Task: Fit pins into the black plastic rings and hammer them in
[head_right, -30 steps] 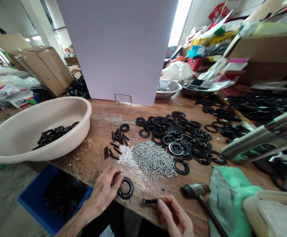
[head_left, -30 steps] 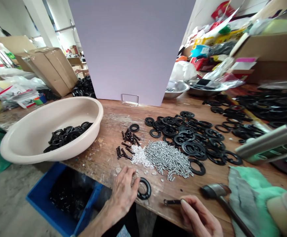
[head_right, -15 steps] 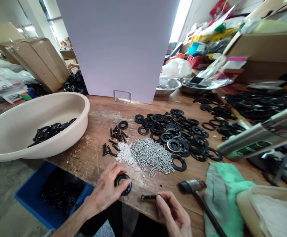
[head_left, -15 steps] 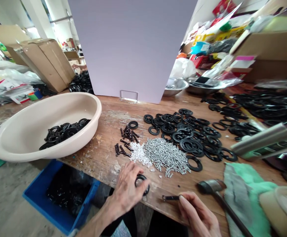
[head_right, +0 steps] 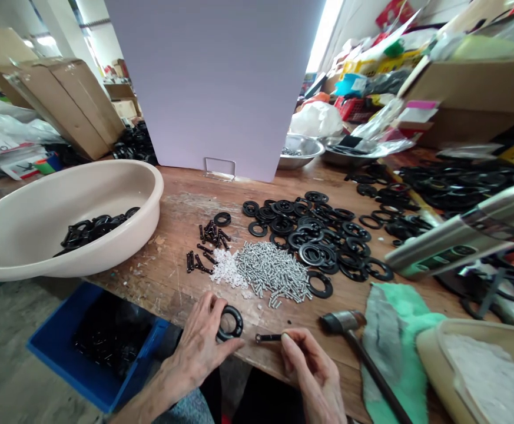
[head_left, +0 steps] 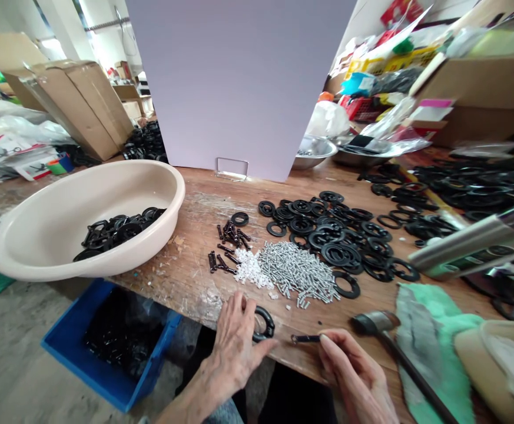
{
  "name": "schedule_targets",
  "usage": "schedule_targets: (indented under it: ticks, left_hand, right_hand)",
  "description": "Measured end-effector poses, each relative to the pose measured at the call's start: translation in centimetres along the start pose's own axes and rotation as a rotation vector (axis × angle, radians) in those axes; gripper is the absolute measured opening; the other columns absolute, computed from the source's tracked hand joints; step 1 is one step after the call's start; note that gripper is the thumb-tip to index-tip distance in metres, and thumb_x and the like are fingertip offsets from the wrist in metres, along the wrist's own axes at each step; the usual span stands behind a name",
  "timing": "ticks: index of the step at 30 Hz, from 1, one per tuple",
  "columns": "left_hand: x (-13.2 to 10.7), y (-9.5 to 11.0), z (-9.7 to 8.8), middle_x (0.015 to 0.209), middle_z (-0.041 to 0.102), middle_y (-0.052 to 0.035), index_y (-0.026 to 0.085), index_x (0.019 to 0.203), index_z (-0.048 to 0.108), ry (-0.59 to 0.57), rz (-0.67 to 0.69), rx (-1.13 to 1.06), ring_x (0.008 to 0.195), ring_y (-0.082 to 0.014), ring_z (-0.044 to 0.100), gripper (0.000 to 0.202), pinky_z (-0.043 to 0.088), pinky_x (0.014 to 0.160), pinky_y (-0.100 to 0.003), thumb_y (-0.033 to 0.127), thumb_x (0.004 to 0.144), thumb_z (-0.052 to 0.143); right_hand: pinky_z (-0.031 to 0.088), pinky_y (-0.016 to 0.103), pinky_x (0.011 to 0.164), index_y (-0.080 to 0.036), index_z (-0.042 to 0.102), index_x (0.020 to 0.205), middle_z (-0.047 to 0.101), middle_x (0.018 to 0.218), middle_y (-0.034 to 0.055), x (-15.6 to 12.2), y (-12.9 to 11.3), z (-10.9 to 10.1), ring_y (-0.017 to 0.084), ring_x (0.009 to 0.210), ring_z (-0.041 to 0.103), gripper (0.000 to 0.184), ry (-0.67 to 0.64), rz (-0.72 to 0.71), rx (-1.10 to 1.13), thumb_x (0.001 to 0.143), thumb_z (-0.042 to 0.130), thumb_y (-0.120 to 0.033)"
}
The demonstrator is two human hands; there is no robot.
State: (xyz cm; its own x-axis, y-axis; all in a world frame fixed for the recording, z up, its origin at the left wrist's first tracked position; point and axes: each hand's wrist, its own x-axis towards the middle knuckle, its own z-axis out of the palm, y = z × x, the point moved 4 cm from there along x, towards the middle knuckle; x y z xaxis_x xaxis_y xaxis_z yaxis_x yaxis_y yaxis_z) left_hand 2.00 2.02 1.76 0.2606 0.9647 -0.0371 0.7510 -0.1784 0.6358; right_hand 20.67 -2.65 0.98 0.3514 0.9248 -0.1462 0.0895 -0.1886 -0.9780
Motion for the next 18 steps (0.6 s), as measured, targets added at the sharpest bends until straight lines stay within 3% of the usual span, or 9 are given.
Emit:
schedule_targets:
  ticks: [2,4,7,9,11,13,18]
  left_hand:
    - [-0.1,0.1,-0.3,0.125,0.045,-0.0185,0.013,0.118,0.052,0.004,-0.102,-0.005,0.119,-0.0394,0.043,0.068,0.037,0.099,-0.054,0.039,0.062,0.081]
    - [-0.5,0.7,-1.0,0.121,0.047,-0.0171,0.015,0.118,0.052,0.009,-0.112,-0.074,0.117,-0.0388,0.044,0.068,0.038,0.098,-0.054,0.040,0.062,0.081]
    - [-1.1,2.1,-2.3,0.113,0.052,-0.0100,0.020,0.120,0.050,-0.035,0.068,-0.296,0.109,-0.0283,0.049,0.053,0.041,0.095,-0.043,0.028,0.071,0.072]
    - [-1.2,2.6,-2.8,0.102,0.057,-0.0053,0.020,0.111,0.056,-0.100,0.141,-0.473,0.095,-0.0200,0.054,0.035,0.045,0.085,-0.033,0.022,0.077,0.063]
    - [-1.0,2.5,-2.7,0.087,0.059,-0.0023,0.017,0.097,0.061,-0.138,0.111,-0.616,0.078,-0.0144,0.055,0.016,0.044,0.071,-0.025,0.020,0.082,0.055]
    - [-0.6,2.1,-2.4,0.078,0.058,-0.0010,0.015,0.085,0.063,-0.137,0.056,-0.694,0.068,-0.0118,0.051,0.013,0.040,0.063,-0.022,0.020,0.084,0.051]
    - [-0.4,1.3,-1.9,0.076,0.055,-0.0005,0.014,0.084,0.063,-0.142,0.051,-0.713,0.067,-0.0107,0.047,0.013,0.036,0.060,-0.022,0.022,0.083,0.053]
  right_hand:
    - [0.028,0.023,0.049,-0.020,0.057,0.077,0.042,0.058,-0.0038,-0.2,-0.3,0.2,0.011,0.055,0.037,0.036,0.012,0.003,-0.009,0.076,0.062,-0.056]
    - [0.029,0.022,0.050,-0.020,0.057,0.075,0.042,0.058,-0.0042,-0.5,-0.9,0.5,0.011,0.055,0.036,0.037,0.031,-0.003,-0.027,0.077,0.062,-0.056]
    - [0.032,0.021,0.053,-0.019,0.058,0.074,0.044,0.059,-0.0039,-1.0,-1.9,1.6,0.011,0.058,0.039,0.037,0.021,-0.019,-0.039,0.076,0.063,-0.056]
    - [0.034,0.022,0.054,-0.019,0.059,0.075,0.047,0.061,-0.0035,-1.2,-2.3,2.7,0.011,0.059,0.040,0.037,-0.048,0.000,-0.009,0.076,0.063,-0.056]
    - [0.035,0.022,0.055,-0.019,0.059,0.076,0.048,0.063,-0.0033,-1.2,-2.3,3.6,0.012,0.059,0.041,0.036,-0.130,0.036,0.038,0.076,0.064,-0.055]
    - [0.036,0.022,0.055,-0.019,0.061,0.081,0.052,0.065,-0.0024,-1.0,-2.1,4.0,0.012,0.058,0.043,0.037,-0.188,0.080,0.101,0.078,0.062,-0.056]
    - [0.037,0.024,0.054,-0.018,0.064,0.090,0.059,0.069,-0.0003,-0.2,-1.8,3.9,0.011,0.054,0.048,0.043,-0.235,0.060,0.141,0.080,0.057,-0.060]
